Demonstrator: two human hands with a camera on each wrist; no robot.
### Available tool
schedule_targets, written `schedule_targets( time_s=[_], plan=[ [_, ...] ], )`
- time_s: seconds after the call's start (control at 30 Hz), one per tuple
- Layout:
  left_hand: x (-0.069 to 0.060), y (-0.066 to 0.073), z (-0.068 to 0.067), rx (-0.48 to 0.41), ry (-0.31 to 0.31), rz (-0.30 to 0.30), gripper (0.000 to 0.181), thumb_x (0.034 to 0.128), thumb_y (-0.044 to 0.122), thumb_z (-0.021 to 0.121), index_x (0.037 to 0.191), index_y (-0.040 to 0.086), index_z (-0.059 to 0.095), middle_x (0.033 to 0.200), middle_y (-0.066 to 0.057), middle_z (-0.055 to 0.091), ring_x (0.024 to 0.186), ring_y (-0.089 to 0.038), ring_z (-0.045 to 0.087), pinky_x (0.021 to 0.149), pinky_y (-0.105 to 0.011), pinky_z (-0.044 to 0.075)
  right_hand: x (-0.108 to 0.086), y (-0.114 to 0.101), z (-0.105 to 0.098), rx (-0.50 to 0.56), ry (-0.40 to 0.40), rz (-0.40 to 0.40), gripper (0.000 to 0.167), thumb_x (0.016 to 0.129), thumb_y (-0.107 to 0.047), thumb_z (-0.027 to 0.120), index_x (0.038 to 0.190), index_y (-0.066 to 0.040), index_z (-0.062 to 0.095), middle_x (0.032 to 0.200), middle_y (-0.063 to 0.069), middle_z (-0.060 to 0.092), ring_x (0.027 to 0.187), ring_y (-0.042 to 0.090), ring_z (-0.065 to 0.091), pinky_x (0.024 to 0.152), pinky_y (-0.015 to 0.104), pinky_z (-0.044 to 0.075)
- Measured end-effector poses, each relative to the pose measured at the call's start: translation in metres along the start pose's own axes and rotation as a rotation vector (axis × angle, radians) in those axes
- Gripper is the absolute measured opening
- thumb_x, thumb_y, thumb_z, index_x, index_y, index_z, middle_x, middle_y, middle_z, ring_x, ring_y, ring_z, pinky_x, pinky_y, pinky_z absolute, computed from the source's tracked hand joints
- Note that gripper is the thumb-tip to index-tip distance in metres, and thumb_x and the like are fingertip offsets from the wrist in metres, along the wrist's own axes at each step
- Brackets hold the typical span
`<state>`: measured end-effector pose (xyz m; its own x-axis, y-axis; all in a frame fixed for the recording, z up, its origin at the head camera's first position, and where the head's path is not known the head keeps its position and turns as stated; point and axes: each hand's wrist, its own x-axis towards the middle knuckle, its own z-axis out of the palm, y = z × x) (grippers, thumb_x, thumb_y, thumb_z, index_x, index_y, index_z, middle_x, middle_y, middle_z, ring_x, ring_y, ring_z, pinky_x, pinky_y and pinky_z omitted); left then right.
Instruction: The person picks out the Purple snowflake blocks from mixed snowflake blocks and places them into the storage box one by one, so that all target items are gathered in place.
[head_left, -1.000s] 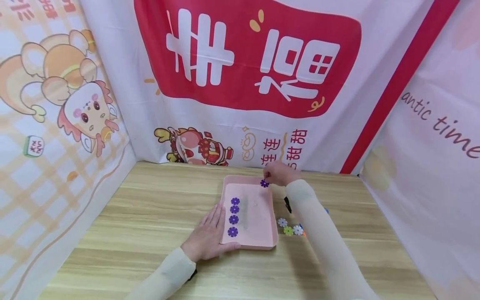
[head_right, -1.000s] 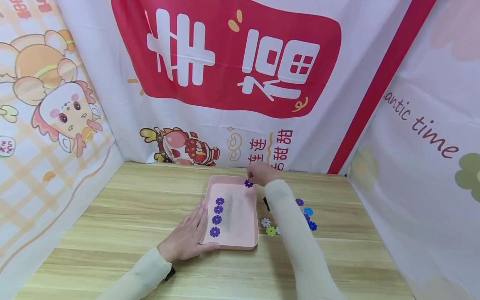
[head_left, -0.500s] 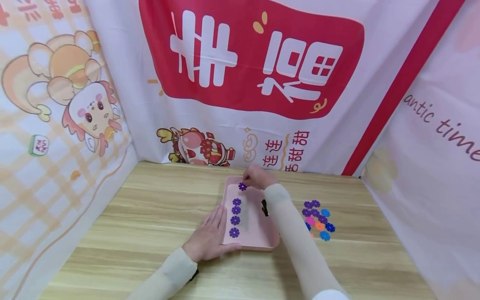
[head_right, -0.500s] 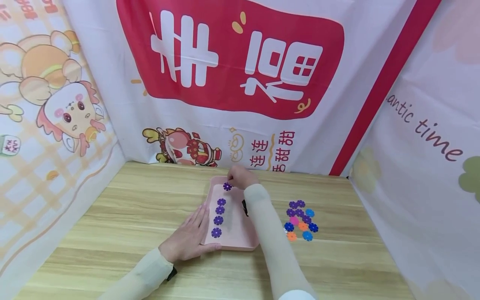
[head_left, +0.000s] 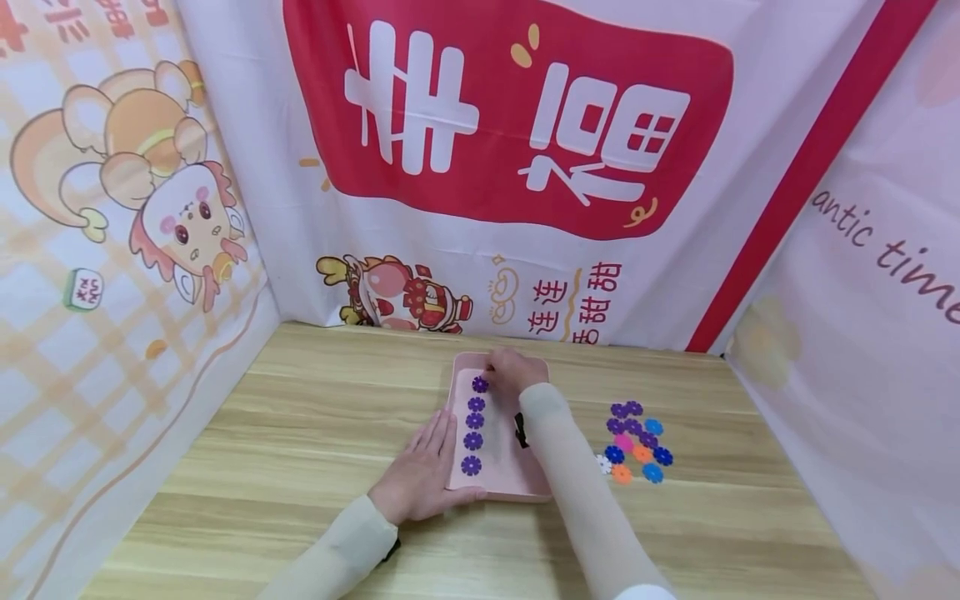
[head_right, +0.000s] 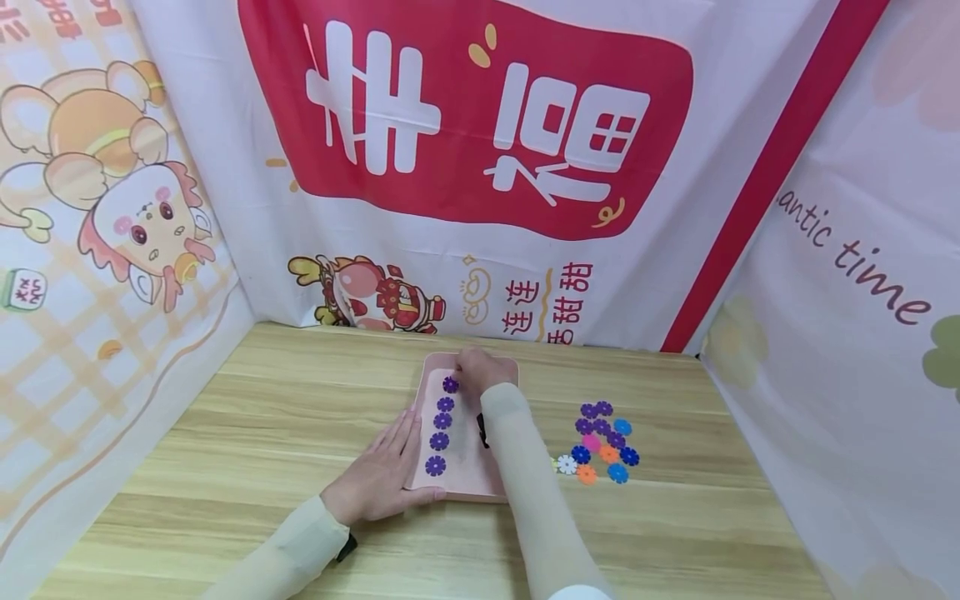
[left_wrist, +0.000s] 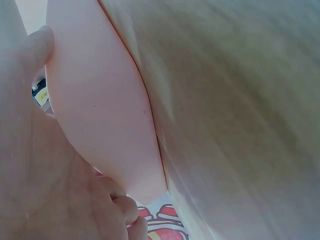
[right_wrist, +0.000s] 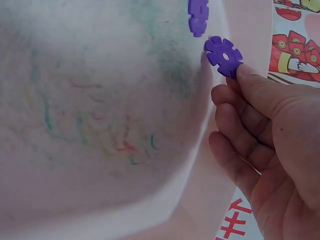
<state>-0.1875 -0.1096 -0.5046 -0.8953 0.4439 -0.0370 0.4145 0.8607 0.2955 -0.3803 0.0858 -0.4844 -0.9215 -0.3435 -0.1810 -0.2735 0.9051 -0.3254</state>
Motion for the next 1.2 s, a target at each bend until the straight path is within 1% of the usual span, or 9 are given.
schedule_targets(
  time_s=[0.07, 0.2, 0.37, 0.5, 0.6, 0.73, 0.87, 0.93, 1.2],
  plan=[
    [0.000, 0.000, 0.001, 0.000, 0.000, 0.000, 0.122, 0.0921, 0.082, 0.054, 0.166, -0.007, 0.015, 0.176, -0.026, 0.011, 0.165, -0.041, 0.014, 0.135, -0.054, 0.019, -0.001, 0.000, 0.002, -0.062, 0.009, 0.000, 0.016, 0.103, -0.032, 0.071, 0.089, -0.022, 0.072, 0.084, -0.006, 0.071, 0.078, 0.015, 0.064, 0.072, 0.030, 0.054],
    [0.000, -0.001, 0.002, 0.005, 0.008, 0.003, 0.123, 0.0916, 0.084, 0.053, 0.166, -0.007, 0.015, 0.176, -0.027, 0.011, 0.165, -0.041, 0.014, 0.135, -0.054, 0.020, -0.001, 0.001, 0.005, -0.052, 0.011, 0.058, 0.018, 0.101, -0.034, 0.074, 0.087, -0.022, 0.072, 0.082, -0.005, 0.070, 0.075, 0.016, 0.063, 0.067, 0.030, 0.053],
    [0.001, -0.001, 0.002, 0.013, 0.009, 0.010, 0.124, 0.0913, 0.085, 0.052, 0.166, -0.007, 0.016, 0.175, -0.027, 0.011, 0.165, -0.042, 0.014, 0.135, -0.055, 0.021, 0.000, 0.002, 0.008, -0.114, 0.032, 0.030, 0.021, 0.101, -0.037, 0.073, 0.086, -0.022, 0.074, 0.077, -0.006, 0.070, 0.071, 0.014, 0.064, 0.063, 0.028, 0.055],
    [0.001, 0.000, 0.001, 0.016, 0.009, 0.012, 0.124, 0.0911, 0.085, 0.052, 0.166, -0.008, 0.016, 0.175, -0.028, 0.012, 0.164, -0.042, 0.015, 0.134, -0.055, 0.021, 0.000, 0.001, 0.007, -0.092, 0.028, 0.042, 0.018, 0.101, -0.037, 0.072, 0.089, -0.023, 0.075, 0.078, -0.006, 0.070, 0.073, 0.014, 0.065, 0.067, 0.029, 0.056],
    [0.001, 0.000, 0.001, 0.017, 0.008, 0.010, 0.124, 0.0910, 0.085, 0.052, 0.166, -0.008, 0.016, 0.175, -0.027, 0.011, 0.164, -0.043, 0.015, 0.134, -0.055, 0.021, 0.000, 0.000, 0.003, -0.035, 0.033, 0.043, 0.015, 0.102, -0.034, 0.072, 0.093, -0.022, 0.076, 0.084, -0.005, 0.072, 0.079, 0.014, 0.065, 0.074, 0.031, 0.057],
    [0.001, 0.000, 0.000, 0.013, 0.008, 0.008, 0.124, 0.0911, 0.085, 0.052, 0.166, -0.008, 0.016, 0.175, -0.027, 0.011, 0.164, -0.043, 0.015, 0.134, -0.055, 0.021, -0.004, 0.003, -0.011, -0.003, 0.067, -0.041, 0.010, 0.100, -0.025, 0.075, 0.097, -0.016, 0.077, 0.093, -0.001, 0.075, 0.084, 0.015, 0.066, 0.082, 0.032, 0.059],
    [0.002, 0.000, 0.001, 0.016, 0.010, 0.008, 0.124, 0.0908, 0.085, 0.052, 0.166, -0.007, 0.015, 0.176, -0.027, 0.010, 0.164, -0.043, 0.015, 0.134, -0.056, 0.020, -0.013, 0.011, -0.033, -0.049, 0.078, -0.139, 0.009, 0.098, -0.021, 0.077, 0.099, -0.013, 0.077, 0.095, 0.003, 0.076, 0.083, 0.015, 0.068, 0.082, 0.031, 0.061],
    [0.002, -0.001, 0.002, 0.016, 0.011, 0.006, 0.125, 0.0904, 0.086, 0.051, 0.166, -0.007, 0.015, 0.176, -0.027, 0.010, 0.164, -0.043, 0.015, 0.134, -0.056, 0.020, -0.019, 0.017, -0.045, -0.062, 0.072, -0.148, 0.010, 0.098, -0.021, 0.077, 0.102, -0.012, 0.077, 0.098, 0.004, 0.076, 0.085, 0.015, 0.068, 0.082, 0.031, 0.061],
    [0.003, 0.000, 0.001, 0.005, 0.013, 0.009, 0.124, 0.0906, 0.084, 0.054, 0.165, -0.008, 0.016, 0.175, -0.028, 0.010, 0.164, -0.044, 0.015, 0.134, -0.057, 0.021, -0.046, 0.050, -0.087, -0.141, 0.054, -0.198, 0.022, 0.096, -0.018, 0.079, 0.115, -0.007, 0.076, 0.112, 0.011, 0.077, 0.103, 0.024, 0.071, 0.094, 0.041, 0.062]
  ],
)
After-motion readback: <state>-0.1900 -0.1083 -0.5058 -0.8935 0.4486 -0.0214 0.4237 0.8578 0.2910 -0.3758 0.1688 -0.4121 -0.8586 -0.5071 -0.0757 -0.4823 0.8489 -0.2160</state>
